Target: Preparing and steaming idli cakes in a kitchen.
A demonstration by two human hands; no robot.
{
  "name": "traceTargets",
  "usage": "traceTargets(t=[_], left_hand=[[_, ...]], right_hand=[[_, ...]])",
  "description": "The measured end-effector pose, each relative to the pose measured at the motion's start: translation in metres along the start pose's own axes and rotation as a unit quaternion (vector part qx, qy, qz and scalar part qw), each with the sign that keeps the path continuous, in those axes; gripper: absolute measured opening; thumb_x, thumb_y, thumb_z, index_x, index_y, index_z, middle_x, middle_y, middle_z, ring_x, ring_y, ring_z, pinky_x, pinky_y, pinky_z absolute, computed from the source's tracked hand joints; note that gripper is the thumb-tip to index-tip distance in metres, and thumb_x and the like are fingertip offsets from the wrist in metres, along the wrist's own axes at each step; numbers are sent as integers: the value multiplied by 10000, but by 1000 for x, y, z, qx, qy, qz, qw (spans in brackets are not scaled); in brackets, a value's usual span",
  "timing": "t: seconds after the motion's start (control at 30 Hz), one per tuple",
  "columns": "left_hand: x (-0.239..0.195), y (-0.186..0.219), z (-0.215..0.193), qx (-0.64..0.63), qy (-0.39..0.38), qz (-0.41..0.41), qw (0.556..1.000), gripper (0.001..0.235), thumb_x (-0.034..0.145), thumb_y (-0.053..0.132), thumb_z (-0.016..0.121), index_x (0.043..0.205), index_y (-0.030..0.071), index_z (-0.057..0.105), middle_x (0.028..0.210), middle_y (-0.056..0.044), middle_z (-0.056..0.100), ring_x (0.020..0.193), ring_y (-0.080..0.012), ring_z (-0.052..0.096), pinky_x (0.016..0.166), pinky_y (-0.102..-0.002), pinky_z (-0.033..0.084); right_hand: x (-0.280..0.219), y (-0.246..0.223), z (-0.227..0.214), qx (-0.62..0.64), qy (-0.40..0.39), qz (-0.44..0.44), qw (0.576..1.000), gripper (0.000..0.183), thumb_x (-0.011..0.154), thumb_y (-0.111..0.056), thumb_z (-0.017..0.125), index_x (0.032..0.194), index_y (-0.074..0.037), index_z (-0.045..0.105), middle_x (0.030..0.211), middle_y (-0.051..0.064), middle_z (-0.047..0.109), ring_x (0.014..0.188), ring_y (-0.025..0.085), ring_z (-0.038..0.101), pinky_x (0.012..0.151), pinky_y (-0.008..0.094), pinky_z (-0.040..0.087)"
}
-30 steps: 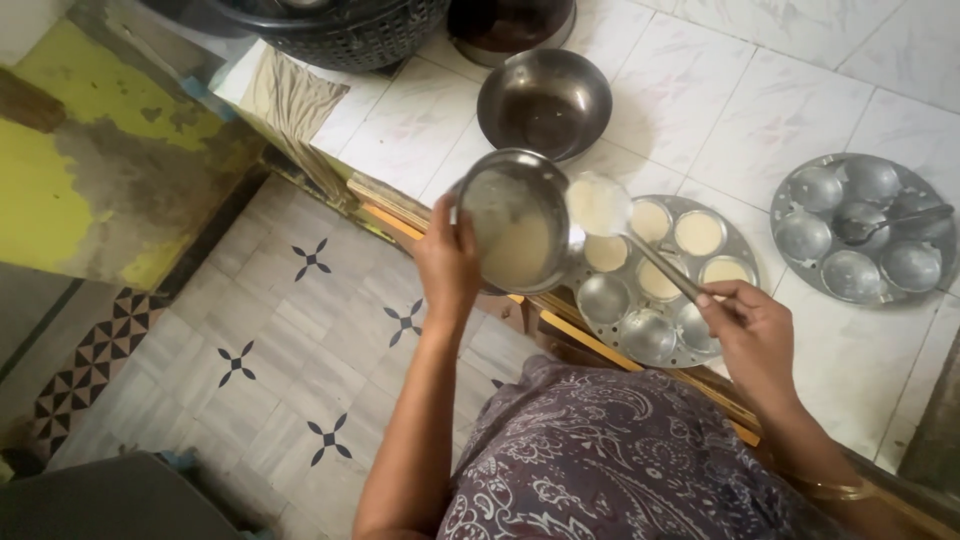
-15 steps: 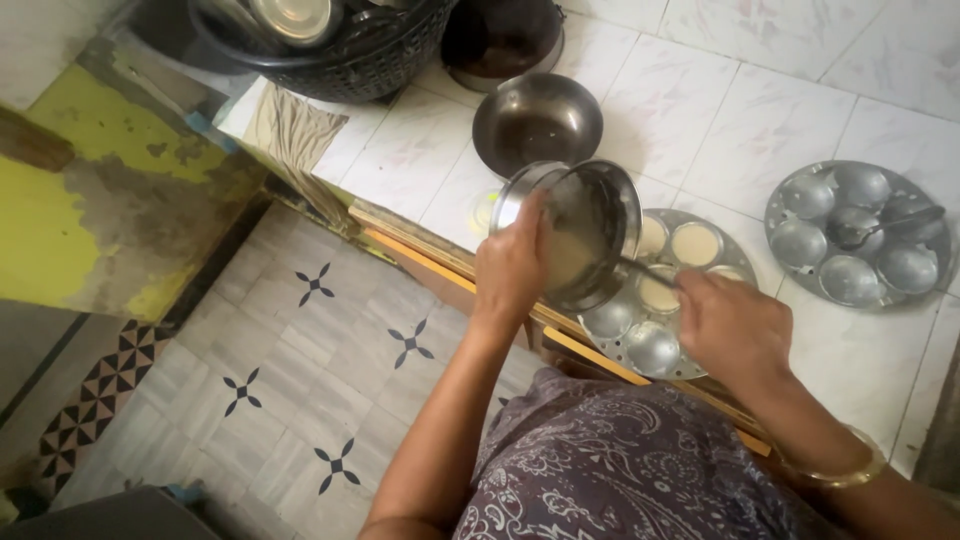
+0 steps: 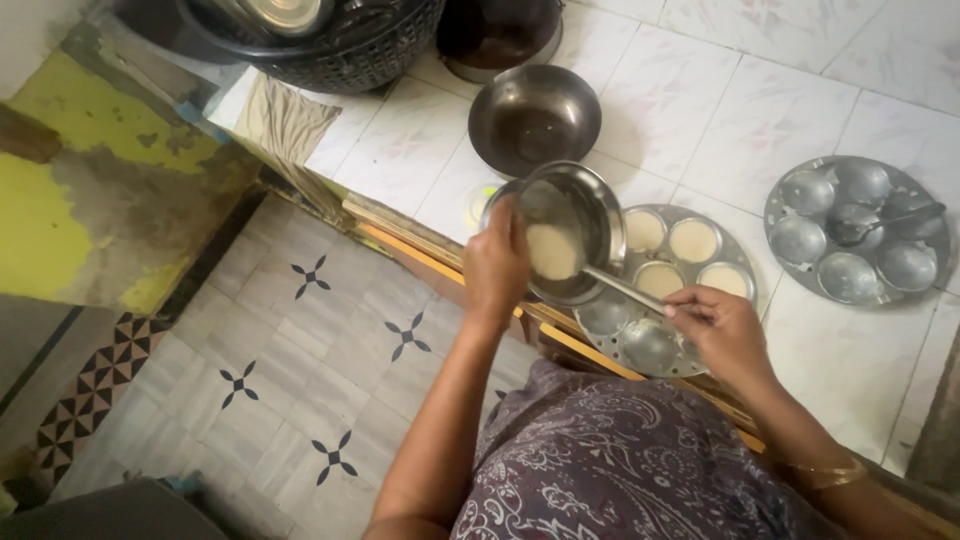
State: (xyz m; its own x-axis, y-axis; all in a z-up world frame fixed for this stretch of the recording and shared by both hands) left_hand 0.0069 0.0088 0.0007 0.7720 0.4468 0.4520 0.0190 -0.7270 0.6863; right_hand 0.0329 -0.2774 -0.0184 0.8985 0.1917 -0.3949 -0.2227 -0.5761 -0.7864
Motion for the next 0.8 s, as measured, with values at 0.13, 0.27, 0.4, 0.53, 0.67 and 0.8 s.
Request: traceTargets(t=[0.13, 0.27, 0.4, 0.53, 0.67, 0.8], left_hand=[[5, -17, -10, 18, 13, -22, 1000, 260, 1027, 166, 571, 1255, 60, 638, 707, -200, 703, 597, -354, 707, 531, -454, 536], [4, -31, -25, 21, 50, -45, 998, 278, 1022, 133, 576, 1286, 60, 621, 715, -188, 688, 553, -324, 676, 527, -426, 514], [3, -37, -45, 47, 98, -48, 993, 263, 1016, 100, 615, 1271, 42, 632, 699, -191, 658, 582, -334, 655, 559, -434, 492], [-1, -41, -59, 68, 115, -54, 990, 256, 1021, 101, 615, 1269, 40, 634, 740, -195, 669, 611, -327, 667, 571, -431, 498], [-6, -40, -68, 62, 118, -65, 989, 284, 1016, 95, 614, 1297, 63, 636, 711, -181, 646, 579, -314, 646, 566, -424, 486], [-12, -31, -75, 49, 112, -82, 989, 348, 980, 53, 599, 1325, 88, 631, 670, -156, 616, 516, -280, 609, 540, -404, 476]], right_hand=[[-8, 17, -17, 1, 25, -27, 999, 169, 924, -163, 699, 1057, -89, 772, 819, 78, 789, 586, 149, 567, 556, 273, 405], [-16, 41, -37, 36, 52, -81, 995, 186, 930, -176, 732, 1083, -76, 769, 857, 110, 778, 656, 136, 595, 591, 265, 445], [-28, 59, -44, -49, 90, -110, 989, 173, 927, -224, 731, 1057, -117, 774, 943, 49, 789, 777, 90, 704, 657, 235, 524], [-36, 69, -36, -158, 86, -72, 981, 194, 931, -256, 729, 1084, -146, 774, 917, 35, 794, 731, 117, 721, 586, 282, 516], [-40, 76, -28, -286, 115, -97, 946, 234, 963, -332, 714, 1108, -161, 780, 867, 50, 784, 663, 206, 665, 609, 363, 490], [-28, 123, -28, -378, 88, -223, 894, 253, 1024, -341, 601, 1126, -141, 717, 840, 31, 734, 704, 159, 661, 635, 325, 543]])
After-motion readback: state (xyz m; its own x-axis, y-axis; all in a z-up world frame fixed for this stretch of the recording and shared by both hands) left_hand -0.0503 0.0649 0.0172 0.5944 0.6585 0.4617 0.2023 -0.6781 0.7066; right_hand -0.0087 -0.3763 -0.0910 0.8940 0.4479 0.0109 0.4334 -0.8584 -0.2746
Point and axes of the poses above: each hand's wrist, its own x-axis towards the middle knuckle, its own z-axis out of the palm, y = z × x, the point moved 1 cm from there along x, towards the middle knuckle
